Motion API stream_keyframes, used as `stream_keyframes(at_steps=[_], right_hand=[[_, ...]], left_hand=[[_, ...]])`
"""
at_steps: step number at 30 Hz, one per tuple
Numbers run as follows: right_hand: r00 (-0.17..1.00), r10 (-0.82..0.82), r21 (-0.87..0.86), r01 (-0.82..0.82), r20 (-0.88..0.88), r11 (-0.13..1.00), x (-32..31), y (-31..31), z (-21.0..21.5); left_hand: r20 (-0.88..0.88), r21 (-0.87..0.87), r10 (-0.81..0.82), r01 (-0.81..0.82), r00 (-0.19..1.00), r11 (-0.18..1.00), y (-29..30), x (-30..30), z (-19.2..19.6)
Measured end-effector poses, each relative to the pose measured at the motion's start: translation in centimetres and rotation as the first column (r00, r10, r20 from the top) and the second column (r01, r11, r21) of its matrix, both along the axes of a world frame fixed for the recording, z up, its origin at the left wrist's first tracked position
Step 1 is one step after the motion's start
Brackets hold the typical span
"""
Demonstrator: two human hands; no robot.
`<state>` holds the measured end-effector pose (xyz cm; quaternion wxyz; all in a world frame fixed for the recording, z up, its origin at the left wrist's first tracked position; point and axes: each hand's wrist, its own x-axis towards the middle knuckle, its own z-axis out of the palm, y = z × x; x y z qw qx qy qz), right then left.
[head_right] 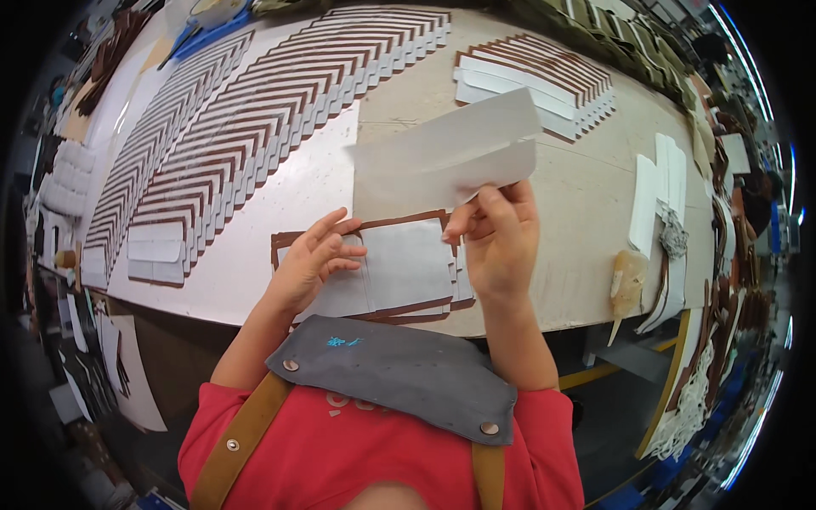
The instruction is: The person assembles face masks by applying glue to white filter inserts and attaching them to brown mask frames. They work at a table in a factory setting, handling materials one by one and stacking the completed units.
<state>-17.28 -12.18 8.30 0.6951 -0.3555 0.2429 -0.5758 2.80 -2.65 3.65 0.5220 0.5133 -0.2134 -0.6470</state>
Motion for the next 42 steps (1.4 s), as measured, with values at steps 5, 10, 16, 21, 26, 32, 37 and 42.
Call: stream_keyframes(at_steps=[5,10,16,21,26,32,37,42], right_hand=[[0.990,0.130,0.162,-0.138,0.054,0.977,1.2,1.8,-2.3],[0.985,0.170,0.193,-0.175,0.041,0.966,1.0,2.0,-3.7],[0.888,0.141,0.182,-0.066,-0.437,0.981,-1.0,1.9,-5.0],[0.712,0.209,0.126,-0.168,-0.670,0.978,-2.8,3.4,-6.8],[0.588,0.212,0.073,-0.252,-0.780,0.965,-3.3,3.6,-7.5],[0.494,0.231,0.111,-0.260,-0.838,0.959,-3.1,3.6,-7.3],[0.430,0.216,0.100,-0.277,-0.877,0.956,-2.8,3.4,-7.3],[0.394,0.220,0.113,-0.277,-0.893,0.954,-2.7,3.3,-7.0]], left_hand=[[-0.126,0.027,0.217,-0.215,0.968,0.976,2.0,1.6,-0.5],[0.042,-0.125,0.341,-0.334,0.939,0.934,3.8,2.3,-1.1],[0.282,-0.123,0.383,-0.363,0.880,0.924,6.9,1.9,-1.2],[0.526,-0.057,0.320,-0.343,0.788,0.938,9.6,0.7,-2.2],[0.780,0.003,0.102,-0.166,0.617,0.986,9.5,1.4,-2.1],[0.892,-0.011,0.037,-0.061,0.450,0.998,8.4,1.9,-1.2],[0.917,0.002,0.006,-0.019,0.399,1.000,8.1,2.3,-1.1],[0.902,0.032,-0.023,-0.014,0.430,0.999,8.0,2.4,-1.0]])
